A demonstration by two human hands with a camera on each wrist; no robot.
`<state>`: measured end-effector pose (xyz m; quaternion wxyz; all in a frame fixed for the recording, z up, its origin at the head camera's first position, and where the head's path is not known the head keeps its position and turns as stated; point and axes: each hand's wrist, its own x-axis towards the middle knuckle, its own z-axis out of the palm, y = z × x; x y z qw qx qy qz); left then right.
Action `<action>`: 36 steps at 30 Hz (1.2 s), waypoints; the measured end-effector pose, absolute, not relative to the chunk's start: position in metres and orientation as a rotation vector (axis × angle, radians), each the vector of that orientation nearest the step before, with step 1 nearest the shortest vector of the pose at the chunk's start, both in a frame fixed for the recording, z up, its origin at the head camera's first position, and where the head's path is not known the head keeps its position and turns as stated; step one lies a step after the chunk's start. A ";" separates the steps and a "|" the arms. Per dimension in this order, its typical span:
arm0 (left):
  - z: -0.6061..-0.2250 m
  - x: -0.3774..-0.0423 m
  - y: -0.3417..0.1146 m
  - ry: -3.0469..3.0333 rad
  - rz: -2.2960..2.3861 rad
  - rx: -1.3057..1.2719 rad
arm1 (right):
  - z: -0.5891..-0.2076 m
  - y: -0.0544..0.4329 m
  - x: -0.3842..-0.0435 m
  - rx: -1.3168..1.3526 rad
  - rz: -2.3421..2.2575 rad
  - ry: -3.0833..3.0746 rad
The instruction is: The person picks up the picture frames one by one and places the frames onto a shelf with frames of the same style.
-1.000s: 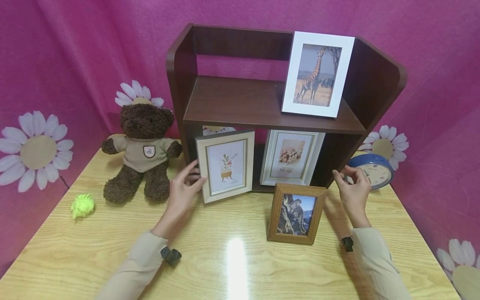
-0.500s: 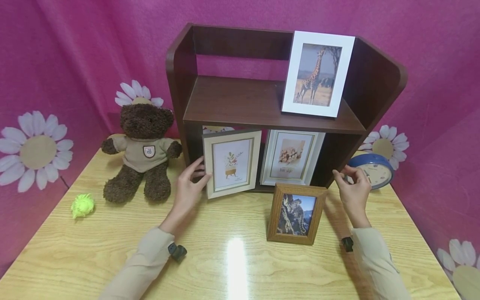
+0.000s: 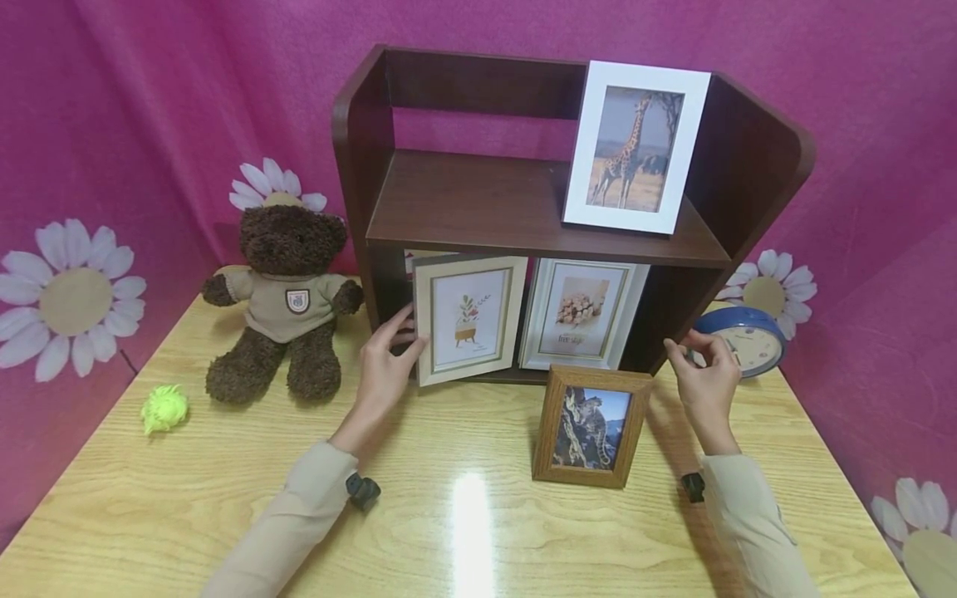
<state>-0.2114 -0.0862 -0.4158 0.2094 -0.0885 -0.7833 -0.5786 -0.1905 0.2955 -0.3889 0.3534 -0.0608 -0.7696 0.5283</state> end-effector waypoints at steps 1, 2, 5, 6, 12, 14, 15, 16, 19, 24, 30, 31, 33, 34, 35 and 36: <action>-0.415 -0.212 -0.086 -2.182 -1.607 -0.248 | -0.389 0.296 -0.191 -0.156 1.369 -1.991; -0.415 -0.212 -0.086 -2.187 -1.604 -0.249 | -0.390 0.297 -0.191 -0.155 1.372 -1.990; -0.414 -0.214 -0.085 -2.208 -1.585 -0.253 | -0.391 0.298 -0.192 -0.157 1.372 -1.994; -0.414 -0.215 -0.085 -2.216 -1.577 -0.254 | -0.393 0.299 -0.193 -0.160 1.373 -1.994; -0.413 -0.220 -0.083 -2.240 -1.523 -0.263 | -0.410 0.311 -0.204 -0.180 1.362 -1.999; -0.413 -0.221 -0.082 -2.243 -1.516 -0.270 | -0.413 0.314 -0.206 -0.181 1.354 -1.999; -0.412 -0.222 -0.081 -2.246 -1.512 -0.273 | -0.414 0.314 -0.206 -0.182 1.352 -1.998; -0.412 -0.223 -0.081 -2.249 -1.507 -0.278 | -0.415 0.315 -0.207 -0.184 1.350 -1.998; -0.412 -0.224 -0.081 -2.260 -1.495 -0.286 | -0.416 0.315 -0.207 -0.187 1.355 -1.997; -0.409 -0.225 -0.080 -2.298 -1.507 -0.238 | -0.407 0.309 -0.202 -0.177 1.375 -1.996; -0.406 -0.228 -0.076 -2.332 -1.520 -0.185 | -0.393 0.299 -0.194 -0.148 1.389 -1.982; -0.406 -0.230 -0.075 -2.332 -1.520 -0.183 | -0.393 0.299 -0.193 -0.149 1.390 -1.983; -0.406 -0.232 -0.074 -2.330 -1.514 -0.184 | -0.393 0.299 -0.194 -0.166 1.391 -1.988; -0.407 -0.233 -0.074 -2.328 -1.508 -0.188 | -0.396 0.301 -0.195 -0.173 1.388 -1.988; -0.407 -0.234 -0.074 -2.326 -1.505 -0.193 | -0.399 0.303 -0.197 -0.184 1.384 -1.991; -0.407 -0.235 -0.074 -2.327 -1.504 -0.196 | -0.401 0.305 -0.199 -0.194 1.378 -1.993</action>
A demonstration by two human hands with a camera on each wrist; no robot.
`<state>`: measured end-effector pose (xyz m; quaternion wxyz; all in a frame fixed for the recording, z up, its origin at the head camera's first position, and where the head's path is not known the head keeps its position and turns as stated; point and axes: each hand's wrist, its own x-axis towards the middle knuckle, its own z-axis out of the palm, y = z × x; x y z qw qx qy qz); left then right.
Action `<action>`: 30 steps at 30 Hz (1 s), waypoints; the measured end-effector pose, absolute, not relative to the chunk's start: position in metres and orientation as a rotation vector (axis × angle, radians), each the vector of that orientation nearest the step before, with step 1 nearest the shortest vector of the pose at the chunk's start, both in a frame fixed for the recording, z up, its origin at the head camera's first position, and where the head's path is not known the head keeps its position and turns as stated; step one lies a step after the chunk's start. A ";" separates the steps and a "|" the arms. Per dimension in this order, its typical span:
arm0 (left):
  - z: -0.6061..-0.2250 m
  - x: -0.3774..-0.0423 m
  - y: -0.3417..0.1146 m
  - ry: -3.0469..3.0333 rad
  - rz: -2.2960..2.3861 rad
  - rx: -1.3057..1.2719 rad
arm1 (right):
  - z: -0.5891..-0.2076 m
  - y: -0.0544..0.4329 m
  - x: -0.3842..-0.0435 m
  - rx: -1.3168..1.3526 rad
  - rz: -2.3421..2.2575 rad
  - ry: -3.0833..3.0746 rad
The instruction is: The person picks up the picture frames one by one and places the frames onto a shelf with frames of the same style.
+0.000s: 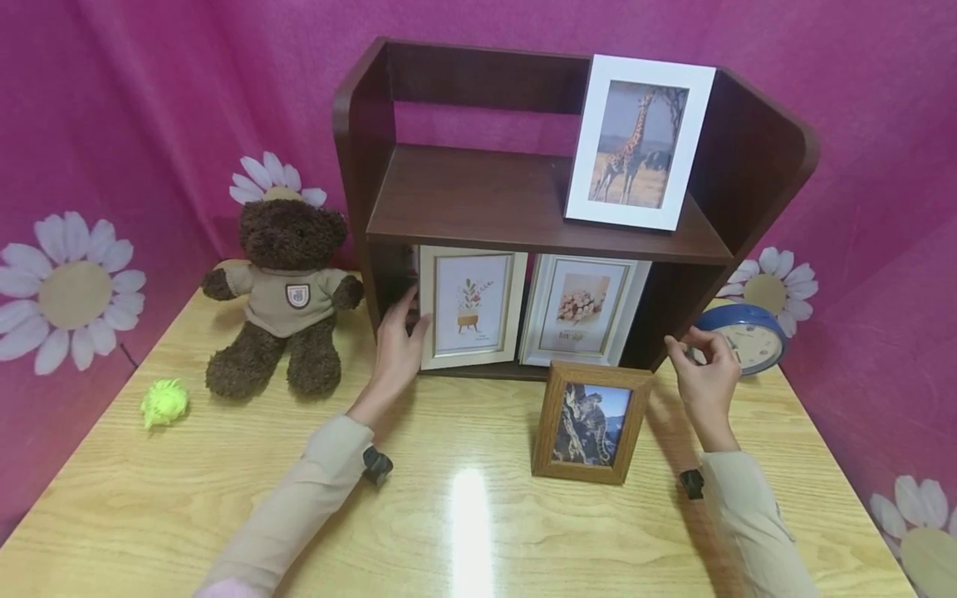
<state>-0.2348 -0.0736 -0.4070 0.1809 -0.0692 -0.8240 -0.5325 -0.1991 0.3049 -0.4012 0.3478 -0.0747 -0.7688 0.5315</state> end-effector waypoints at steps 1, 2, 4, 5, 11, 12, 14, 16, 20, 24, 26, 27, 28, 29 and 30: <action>-0.407 -0.236 -0.074 -2.327 -1.504 -0.197 | -0.404 0.307 -0.201 -0.200 1.374 -1.994; -0.407 -0.237 -0.073 -2.324 -1.503 -0.197 | -0.407 0.309 -0.204 -0.204 1.371 -1.992; -0.408 -0.238 -0.073 -2.323 -1.506 -0.189 | -0.412 0.313 -0.207 -0.205 1.364 -1.987; -0.408 -0.239 -0.073 -2.323 -1.511 -0.185 | -0.413 0.313 -0.208 -0.209 1.365 -1.988; -0.407 -0.242 -0.073 -2.327 -1.526 -0.165 | -0.413 0.313 -0.208 -0.209 1.371 -1.980; -0.407 -0.243 -0.073 -2.331 -1.527 -0.161 | -0.413 0.313 -0.208 -0.207 1.373 -1.979; -0.407 -0.244 -0.072 -2.338 -1.523 -0.154 | -0.414 0.313 -0.209 -0.205 1.377 -1.978; -0.407 -0.245 -0.072 -2.345 -1.519 -0.150 | -0.414 0.313 -0.208 -0.202 1.377 -1.981; -0.407 -0.246 -0.071 -2.340 -1.522 -0.143 | -0.414 0.314 -0.208 -0.197 1.365 -1.989; -0.406 -0.249 -0.070 -2.340 -1.516 -0.141 | -0.413 0.313 -0.208 -0.190 1.371 -1.979; -0.405 -0.250 -0.070 -2.352 -1.509 -0.136 | -0.413 0.314 -0.208 -0.192 1.369 -1.978; -0.405 -0.251 -0.070 -2.360 -1.504 -0.133 | -0.414 0.314 -0.208 -0.193 1.368 -1.978; -0.405 -0.251 -0.070 -2.366 -1.507 -0.128 | -0.414 0.314 -0.208 -0.193 1.366 -1.981; -0.405 -0.252 -0.070 -2.371 -1.507 -0.123 | -0.415 0.314 -0.208 -0.195 1.362 -1.984; -0.405 -0.252 -0.070 -2.374 -1.507 -0.119 | -0.415 0.314 -0.208 -0.194 1.363 -1.986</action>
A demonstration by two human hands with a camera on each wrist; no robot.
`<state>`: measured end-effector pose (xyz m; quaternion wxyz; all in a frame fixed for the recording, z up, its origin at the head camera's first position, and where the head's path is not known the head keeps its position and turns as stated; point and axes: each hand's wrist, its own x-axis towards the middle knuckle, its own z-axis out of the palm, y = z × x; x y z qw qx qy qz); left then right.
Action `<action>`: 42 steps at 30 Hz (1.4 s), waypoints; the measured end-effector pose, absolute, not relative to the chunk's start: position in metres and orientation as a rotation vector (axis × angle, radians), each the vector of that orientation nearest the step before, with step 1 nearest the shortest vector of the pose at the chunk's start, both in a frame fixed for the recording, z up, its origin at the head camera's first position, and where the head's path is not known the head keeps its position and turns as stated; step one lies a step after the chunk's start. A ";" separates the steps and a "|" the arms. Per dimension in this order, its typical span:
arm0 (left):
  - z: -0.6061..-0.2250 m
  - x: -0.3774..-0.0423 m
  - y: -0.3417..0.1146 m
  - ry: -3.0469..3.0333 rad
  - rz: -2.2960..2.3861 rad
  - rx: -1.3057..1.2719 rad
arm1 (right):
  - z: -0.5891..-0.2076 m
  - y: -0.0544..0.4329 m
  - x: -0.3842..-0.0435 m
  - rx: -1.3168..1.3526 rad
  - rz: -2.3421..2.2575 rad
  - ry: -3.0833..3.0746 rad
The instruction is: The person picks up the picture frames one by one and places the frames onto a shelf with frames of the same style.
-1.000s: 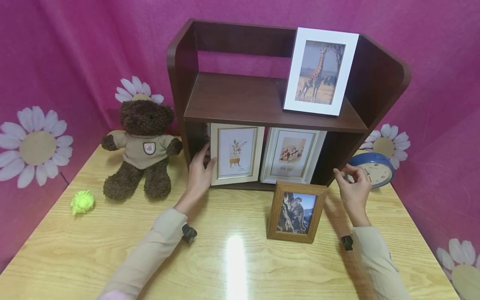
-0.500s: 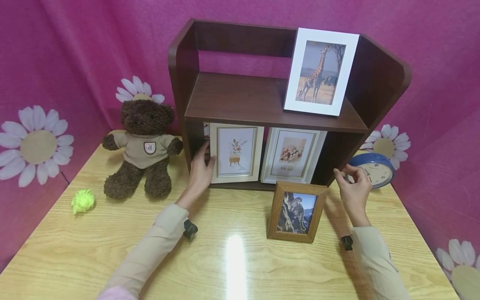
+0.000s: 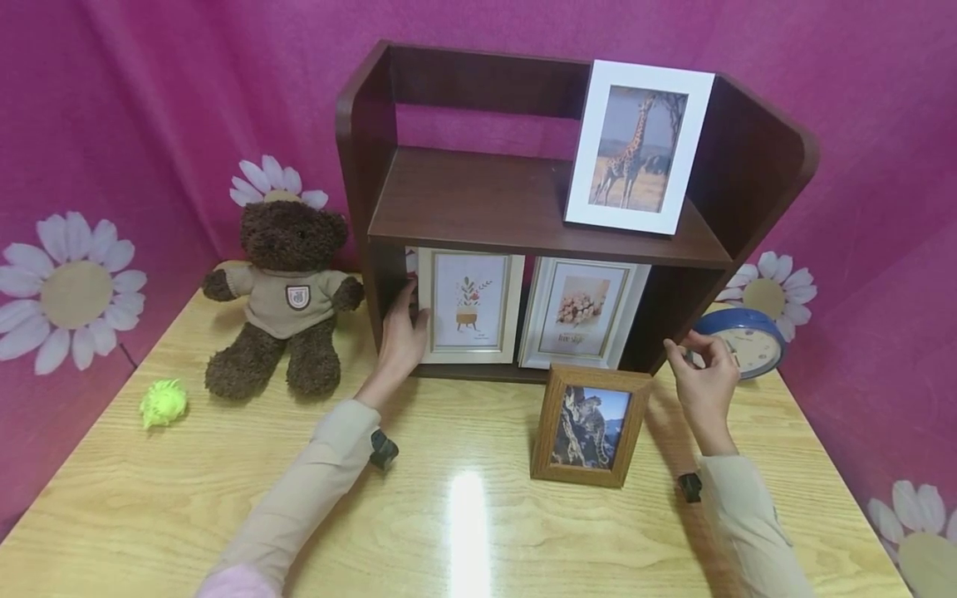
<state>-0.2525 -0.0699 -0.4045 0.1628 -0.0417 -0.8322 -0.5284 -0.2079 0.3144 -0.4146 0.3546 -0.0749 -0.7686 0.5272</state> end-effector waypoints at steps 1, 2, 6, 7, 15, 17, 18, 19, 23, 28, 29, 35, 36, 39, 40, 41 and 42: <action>-0.405 -0.253 -0.070 -2.375 -1.510 -0.116 | -0.414 0.314 -0.207 -0.193 1.365 -1.987; -0.405 -0.253 -0.070 -2.376 -1.513 -0.113 | -0.414 0.314 -0.207 -0.193 1.368 -1.987; -0.404 -0.255 -0.071 -2.387 -1.517 -0.108 | -0.403 0.305 -0.199 -0.181 1.390 -1.976; -0.403 -0.256 -0.071 -2.391 -1.521 -0.105 | -0.400 0.303 -0.197 -0.176 1.391 -1.973; -0.399 -0.257 -0.071 -2.407 -1.559 -0.099 | -0.394 0.298 -0.195 -0.152 1.393 -1.956; -0.398 -0.257 -0.071 -2.412 -1.566 -0.098 | -0.399 0.302 -0.199 -0.159 1.392 -1.954; -0.398 -0.257 -0.071 -2.414 -1.562 -0.100 | -0.402 0.304 -0.201 -0.164 1.388 -1.955; -0.398 -0.257 -0.071 -2.414 -1.560 -0.101 | -0.406 0.307 -0.203 -0.170 1.387 -1.956; -0.398 -0.257 -0.071 -2.410 -1.548 -0.107 | -0.413 0.312 -0.208 -0.178 1.378 -1.956; -0.399 -0.257 -0.071 -2.417 -1.533 -0.104 | -0.415 0.313 -0.208 -0.177 1.365 -1.953; -0.399 -0.257 -0.071 -2.417 -1.530 -0.104 | -0.414 0.312 -0.208 -0.176 1.365 -1.952; -0.401 -0.259 -0.071 -2.407 -1.533 -0.117 | -0.404 0.306 -0.201 -0.183 1.378 -1.977; -0.402 -0.259 -0.071 -2.406 -1.533 -0.118 | -0.402 0.304 -0.199 -0.187 1.380 -1.983; -0.402 -0.259 -0.071 -2.405 -1.526 -0.117 | -0.398 0.302 -0.196 -0.188 1.390 -1.983; -0.402 -0.259 -0.071 -2.406 -1.523 -0.113 | -0.401 0.304 -0.198 -0.191 1.388 -1.981; -0.402 -0.259 -0.071 -2.407 -1.524 -0.112 | -0.405 0.306 -0.200 -0.194 1.385 -1.979; -0.402 -0.259 -0.071 -2.407 -1.522 -0.110 | -0.408 0.309 -0.203 -0.197 1.379 -1.979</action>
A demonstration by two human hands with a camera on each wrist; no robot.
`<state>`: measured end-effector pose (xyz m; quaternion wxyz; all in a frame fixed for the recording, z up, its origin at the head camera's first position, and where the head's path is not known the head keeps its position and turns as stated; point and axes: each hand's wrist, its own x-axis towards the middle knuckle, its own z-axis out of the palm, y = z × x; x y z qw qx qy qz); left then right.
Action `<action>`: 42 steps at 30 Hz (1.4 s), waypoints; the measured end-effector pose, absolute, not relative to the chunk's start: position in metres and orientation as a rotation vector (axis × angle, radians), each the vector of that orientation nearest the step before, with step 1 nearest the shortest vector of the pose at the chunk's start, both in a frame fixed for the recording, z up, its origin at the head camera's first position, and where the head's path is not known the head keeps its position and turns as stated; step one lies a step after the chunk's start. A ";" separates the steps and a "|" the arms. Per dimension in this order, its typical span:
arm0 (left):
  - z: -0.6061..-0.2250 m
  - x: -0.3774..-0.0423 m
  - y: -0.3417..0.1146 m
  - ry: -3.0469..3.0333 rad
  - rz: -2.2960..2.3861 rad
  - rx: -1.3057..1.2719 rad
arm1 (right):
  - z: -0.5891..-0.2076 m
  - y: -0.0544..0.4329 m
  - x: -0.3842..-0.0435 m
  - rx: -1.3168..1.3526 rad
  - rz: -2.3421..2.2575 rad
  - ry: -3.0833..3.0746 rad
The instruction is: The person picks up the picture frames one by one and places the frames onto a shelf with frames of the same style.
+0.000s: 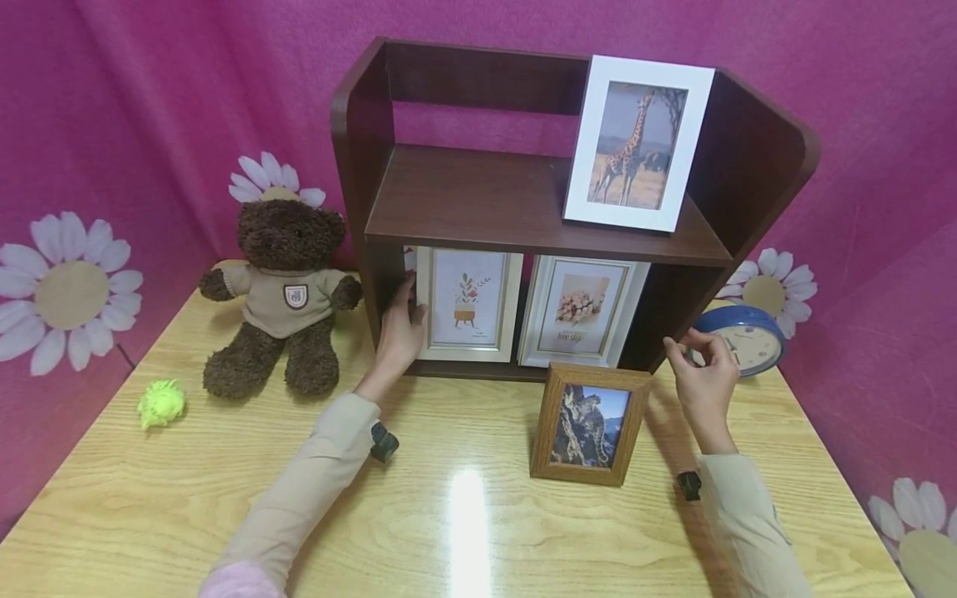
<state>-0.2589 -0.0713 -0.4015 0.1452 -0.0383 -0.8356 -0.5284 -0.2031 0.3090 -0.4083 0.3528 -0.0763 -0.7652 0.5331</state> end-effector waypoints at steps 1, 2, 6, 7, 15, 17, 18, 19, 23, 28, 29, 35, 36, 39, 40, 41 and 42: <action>-0.401 -0.259 -0.071 -2.407 -1.520 -0.110 | -0.411 0.311 -0.205 -0.198 1.375 -1.977; -0.401 -0.259 -0.072 -2.409 -1.518 -0.110 | -0.413 0.312 -0.207 -0.200 1.369 -1.978; -0.400 -0.259 -0.072 -2.408 -1.508 -0.120 | -0.414 0.313 -0.209 -0.196 1.355 -1.973; -0.400 -0.259 -0.072 -2.409 -1.507 -0.121 | -0.414 0.313 -0.209 -0.192 1.356 -1.970; -0.400 -0.260 -0.072 -2.418 -1.508 -0.112 | -0.414 0.313 -0.210 -0.186 1.357 -1.965; -0.400 -0.259 -0.072 -2.420 -1.510 -0.108 | -0.414 0.313 -0.210 -0.188 1.359 -1.966; -0.400 -0.259 -0.072 -2.420 -1.512 -0.105 | -0.414 0.313 -0.210 -0.189 1.361 -1.965; -0.400 -0.259 -0.072 -2.421 -1.514 -0.103 | -0.414 0.313 -0.210 -0.190 1.363 -1.962; -0.400 -0.259 -0.071 -2.425 -1.523 -0.107 | -0.413 0.312 -0.210 -0.189 1.367 -1.958; -0.402 -0.258 -0.072 -2.412 -1.527 -0.119 | -0.413 0.312 -0.209 -0.194 1.364 -1.963; -0.402 -0.258 -0.072 -2.406 -1.529 -0.121 | -0.413 0.312 -0.209 -0.195 1.361 -1.965; -0.404 -0.256 -0.072 -2.377 -1.529 -0.148 | -0.415 0.312 -0.208 -0.197 1.345 -1.970; -0.405 -0.256 -0.072 -2.376 -1.524 -0.152 | -0.415 0.312 -0.207 -0.197 1.342 -1.970; -0.406 -0.256 -0.073 -2.367 -1.505 -0.167 | -0.416 0.313 -0.208 -0.198 1.337 -1.968; -0.406 -0.256 -0.073 -2.365 -1.498 -0.169 | -0.416 0.313 -0.208 -0.199 1.336 -1.968; -0.407 -0.256 -0.073 -2.361 -1.492 -0.171 | -0.416 0.313 -0.208 -0.199 1.335 -1.969; -0.407 -0.255 -0.073 -2.358 -1.483 -0.174 | -0.416 0.313 -0.208 -0.199 1.335 -1.970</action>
